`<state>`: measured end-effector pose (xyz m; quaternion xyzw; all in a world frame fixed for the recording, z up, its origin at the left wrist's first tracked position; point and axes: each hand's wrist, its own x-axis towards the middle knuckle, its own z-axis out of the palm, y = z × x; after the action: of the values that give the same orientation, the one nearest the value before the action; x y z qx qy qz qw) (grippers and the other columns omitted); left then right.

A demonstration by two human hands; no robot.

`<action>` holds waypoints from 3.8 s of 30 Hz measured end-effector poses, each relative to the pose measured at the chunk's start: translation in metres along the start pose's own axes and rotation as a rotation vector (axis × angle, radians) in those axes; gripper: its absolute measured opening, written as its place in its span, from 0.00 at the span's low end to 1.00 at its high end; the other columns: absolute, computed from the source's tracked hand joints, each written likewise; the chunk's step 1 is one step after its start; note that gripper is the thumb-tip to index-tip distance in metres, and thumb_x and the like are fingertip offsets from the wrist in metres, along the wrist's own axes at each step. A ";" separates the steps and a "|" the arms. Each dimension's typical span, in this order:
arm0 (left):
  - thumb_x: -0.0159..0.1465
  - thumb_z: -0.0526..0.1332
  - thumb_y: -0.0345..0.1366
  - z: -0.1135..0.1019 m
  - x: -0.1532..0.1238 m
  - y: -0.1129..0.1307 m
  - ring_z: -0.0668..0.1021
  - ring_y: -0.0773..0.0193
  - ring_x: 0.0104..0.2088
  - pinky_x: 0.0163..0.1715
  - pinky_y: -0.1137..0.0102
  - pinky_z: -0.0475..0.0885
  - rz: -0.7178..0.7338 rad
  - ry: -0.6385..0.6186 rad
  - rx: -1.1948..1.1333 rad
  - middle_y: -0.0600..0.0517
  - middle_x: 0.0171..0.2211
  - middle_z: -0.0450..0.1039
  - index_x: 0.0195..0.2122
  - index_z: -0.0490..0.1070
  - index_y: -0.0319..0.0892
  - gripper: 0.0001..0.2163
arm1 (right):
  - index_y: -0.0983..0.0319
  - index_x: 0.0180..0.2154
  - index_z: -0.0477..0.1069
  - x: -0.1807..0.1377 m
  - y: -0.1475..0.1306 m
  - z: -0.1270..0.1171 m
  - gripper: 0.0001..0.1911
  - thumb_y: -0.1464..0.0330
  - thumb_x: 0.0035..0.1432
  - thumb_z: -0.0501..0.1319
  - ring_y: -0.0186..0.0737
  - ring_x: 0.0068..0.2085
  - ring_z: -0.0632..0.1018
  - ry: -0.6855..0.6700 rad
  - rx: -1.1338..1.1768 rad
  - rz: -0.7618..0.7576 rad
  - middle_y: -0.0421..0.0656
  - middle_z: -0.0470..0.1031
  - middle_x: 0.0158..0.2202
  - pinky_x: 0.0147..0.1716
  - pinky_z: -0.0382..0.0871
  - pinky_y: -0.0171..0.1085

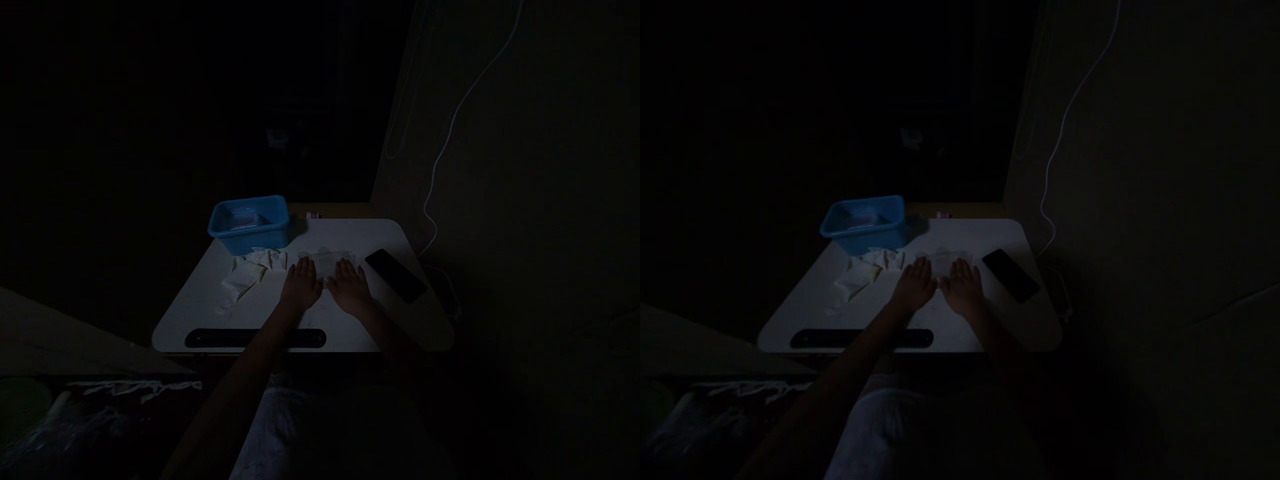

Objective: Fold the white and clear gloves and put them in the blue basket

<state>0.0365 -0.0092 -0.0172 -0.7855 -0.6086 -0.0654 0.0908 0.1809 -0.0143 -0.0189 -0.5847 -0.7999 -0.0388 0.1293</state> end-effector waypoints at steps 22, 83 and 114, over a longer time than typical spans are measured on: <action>0.64 0.42 0.42 -0.002 0.000 0.001 0.55 0.52 0.61 0.57 0.59 0.52 -0.004 -0.015 0.002 0.36 0.60 0.51 0.59 0.52 0.27 0.27 | 0.72 0.60 0.48 0.001 0.004 -0.005 0.32 0.57 0.62 0.39 0.48 0.63 0.48 0.037 0.028 0.000 0.54 0.46 0.63 0.58 0.41 0.51; 0.65 0.38 0.46 -0.006 0.000 0.001 0.54 0.53 0.61 0.58 0.57 0.51 -0.012 -0.061 -0.001 0.38 0.61 0.49 0.60 0.50 0.28 0.29 | 0.71 0.58 0.53 0.002 0.003 0.000 0.34 0.53 0.62 0.36 0.49 0.61 0.54 -0.006 0.003 -0.031 0.55 0.52 0.61 0.57 0.44 0.53; 0.64 0.42 0.45 -0.011 0.000 0.002 0.53 0.53 0.62 0.58 0.57 0.51 -0.020 -0.095 -0.024 0.37 0.62 0.48 0.60 0.50 0.28 0.29 | 0.71 0.60 0.49 0.004 0.002 -0.003 0.35 0.53 0.61 0.36 0.48 0.63 0.51 -0.059 0.028 -0.007 0.55 0.48 0.62 0.58 0.40 0.55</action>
<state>0.0382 -0.0119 -0.0068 -0.7826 -0.6193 -0.0364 0.0520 0.1823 -0.0111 -0.0148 -0.5808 -0.8060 -0.0107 0.1136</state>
